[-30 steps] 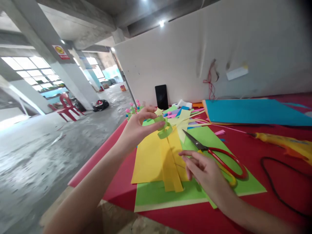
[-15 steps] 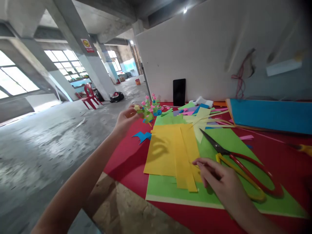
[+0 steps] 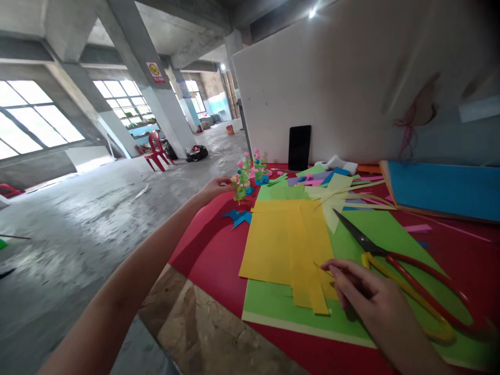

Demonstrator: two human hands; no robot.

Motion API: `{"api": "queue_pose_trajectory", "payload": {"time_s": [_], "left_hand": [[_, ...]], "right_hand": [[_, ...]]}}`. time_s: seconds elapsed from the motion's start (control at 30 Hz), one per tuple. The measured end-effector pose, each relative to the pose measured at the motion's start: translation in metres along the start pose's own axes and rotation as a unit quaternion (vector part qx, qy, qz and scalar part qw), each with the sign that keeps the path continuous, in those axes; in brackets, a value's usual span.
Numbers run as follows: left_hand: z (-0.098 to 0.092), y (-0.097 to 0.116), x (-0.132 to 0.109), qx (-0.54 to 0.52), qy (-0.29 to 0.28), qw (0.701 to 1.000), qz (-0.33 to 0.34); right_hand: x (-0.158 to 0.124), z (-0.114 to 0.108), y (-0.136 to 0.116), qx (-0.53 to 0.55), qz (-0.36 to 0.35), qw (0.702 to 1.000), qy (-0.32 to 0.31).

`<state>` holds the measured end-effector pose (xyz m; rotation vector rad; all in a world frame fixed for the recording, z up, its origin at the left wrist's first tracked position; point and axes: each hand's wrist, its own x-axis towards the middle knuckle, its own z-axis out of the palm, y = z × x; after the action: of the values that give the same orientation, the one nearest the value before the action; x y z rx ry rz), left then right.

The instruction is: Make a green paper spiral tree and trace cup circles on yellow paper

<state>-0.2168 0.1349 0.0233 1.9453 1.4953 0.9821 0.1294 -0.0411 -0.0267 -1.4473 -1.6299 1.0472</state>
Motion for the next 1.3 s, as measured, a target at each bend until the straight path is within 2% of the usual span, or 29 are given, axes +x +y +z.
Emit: {"api": "queue_pose_trajectory", "payload": {"time_s": [0.3, 0.47, 0.7, 1.0, 1.3], "left_hand": [[-0.002, -0.016, 0.019, 0.107, -0.015, 0.992, 0.059], [-0.001, -0.023, 0.024, 0.123, -0.021, 0.99, 0.066], [0.0, -0.039, 0.03, 0.12, 0.003, 0.991, 0.057], [0.002, -0.031, 0.022, 0.114, 0.046, 0.992, 0.012], [0.004, -0.024, 0.011, 0.081, 0.048, 0.996, -0.008]], "right_hand": [[-0.001, 0.0, 0.005, 0.007, 0.005, 1.0, -0.005], [-0.001, 0.0, 0.005, 0.01, 0.01, 1.0, -0.015], [-0.002, 0.0, 0.006, 0.02, 0.014, 0.999, -0.022], [0.0, 0.001, 0.005, 0.011, 0.014, 1.0, -0.024], [-0.002, -0.001, 0.004, 0.009, -0.01, 1.0, -0.012]]}}
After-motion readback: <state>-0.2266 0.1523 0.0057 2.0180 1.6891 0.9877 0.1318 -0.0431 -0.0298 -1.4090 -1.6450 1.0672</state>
